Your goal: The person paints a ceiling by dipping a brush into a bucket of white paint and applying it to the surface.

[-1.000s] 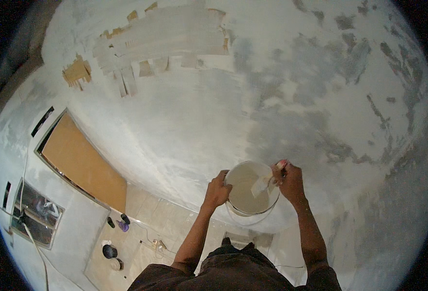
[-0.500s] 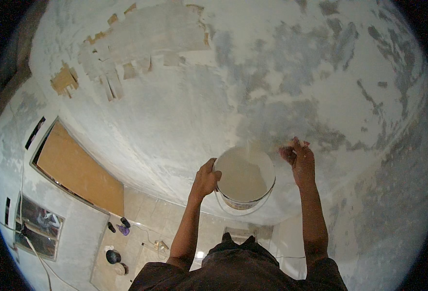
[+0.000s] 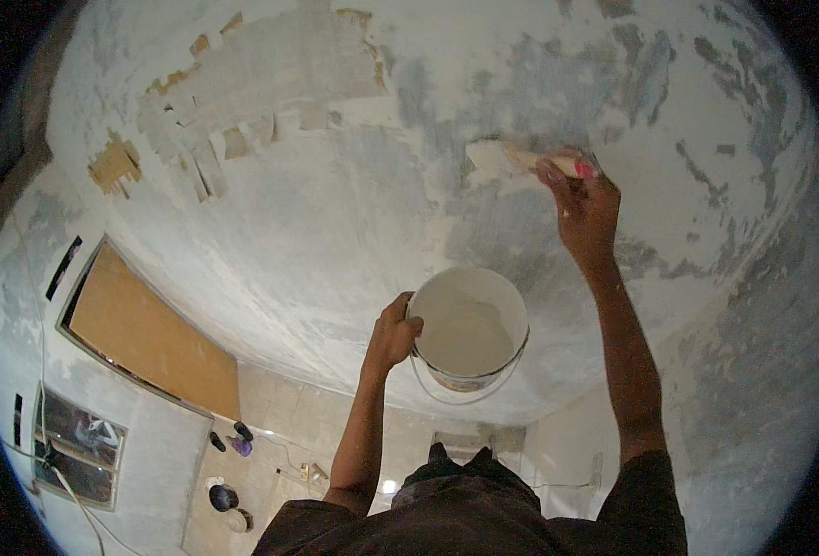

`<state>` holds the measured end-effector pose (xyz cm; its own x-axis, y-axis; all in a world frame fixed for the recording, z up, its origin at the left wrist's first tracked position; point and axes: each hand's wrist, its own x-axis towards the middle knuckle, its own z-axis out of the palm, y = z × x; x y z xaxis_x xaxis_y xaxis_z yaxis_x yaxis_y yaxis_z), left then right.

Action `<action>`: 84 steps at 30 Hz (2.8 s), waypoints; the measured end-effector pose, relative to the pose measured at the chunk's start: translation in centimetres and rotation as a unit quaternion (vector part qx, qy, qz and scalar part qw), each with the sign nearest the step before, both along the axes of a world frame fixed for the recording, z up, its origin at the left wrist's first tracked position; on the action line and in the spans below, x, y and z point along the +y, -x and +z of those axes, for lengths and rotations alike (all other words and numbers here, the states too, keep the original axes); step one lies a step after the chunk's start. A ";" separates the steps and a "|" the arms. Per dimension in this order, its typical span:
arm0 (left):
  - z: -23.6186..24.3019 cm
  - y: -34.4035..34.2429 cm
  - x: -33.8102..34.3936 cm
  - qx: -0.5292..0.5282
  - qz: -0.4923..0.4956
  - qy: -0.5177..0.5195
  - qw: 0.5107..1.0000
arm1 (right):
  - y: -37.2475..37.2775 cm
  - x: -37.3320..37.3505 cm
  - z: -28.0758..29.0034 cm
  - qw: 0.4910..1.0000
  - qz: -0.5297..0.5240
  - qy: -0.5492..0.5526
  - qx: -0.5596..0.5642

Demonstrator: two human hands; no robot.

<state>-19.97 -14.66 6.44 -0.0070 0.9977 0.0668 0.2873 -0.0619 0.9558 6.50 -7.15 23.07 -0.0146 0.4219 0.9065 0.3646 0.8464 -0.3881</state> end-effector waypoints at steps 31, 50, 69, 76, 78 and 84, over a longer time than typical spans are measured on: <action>-1.9 0.2 0.6 0.029 0.035 0.022 0.999 | 2.5 -1.1 -1.0 0.956 -0.094 -0.019 -0.276; -4.1 0.8 1.5 0.011 0.041 0.021 0.999 | 0.9 0.1 -7.9 0.843 -0.049 -0.231 -0.482; -2.7 0.6 1.1 0.022 0.048 0.049 0.997 | 3.8 -0.1 -0.8 0.966 -0.038 0.006 -0.256; -4.6 0.3 2.0 0.035 0.060 0.023 0.997 | 3.1 3.5 -4.2 0.963 -0.021 -0.018 -0.269; -4.5 0.4 2.0 0.017 0.056 0.055 0.997 | 2.9 2.7 -0.4 0.975 -0.054 -0.022 -0.214; -3.9 0.5 1.5 0.044 0.064 0.031 0.997 | 3.1 0.5 1.9 0.975 -0.062 -0.115 -0.182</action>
<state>-20.43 -13.16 2.58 -0.1307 0.9914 0.0102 0.3721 0.0395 0.9273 3.40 -6.70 24.98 -0.3152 0.2273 0.9214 0.5476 0.8365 -0.0191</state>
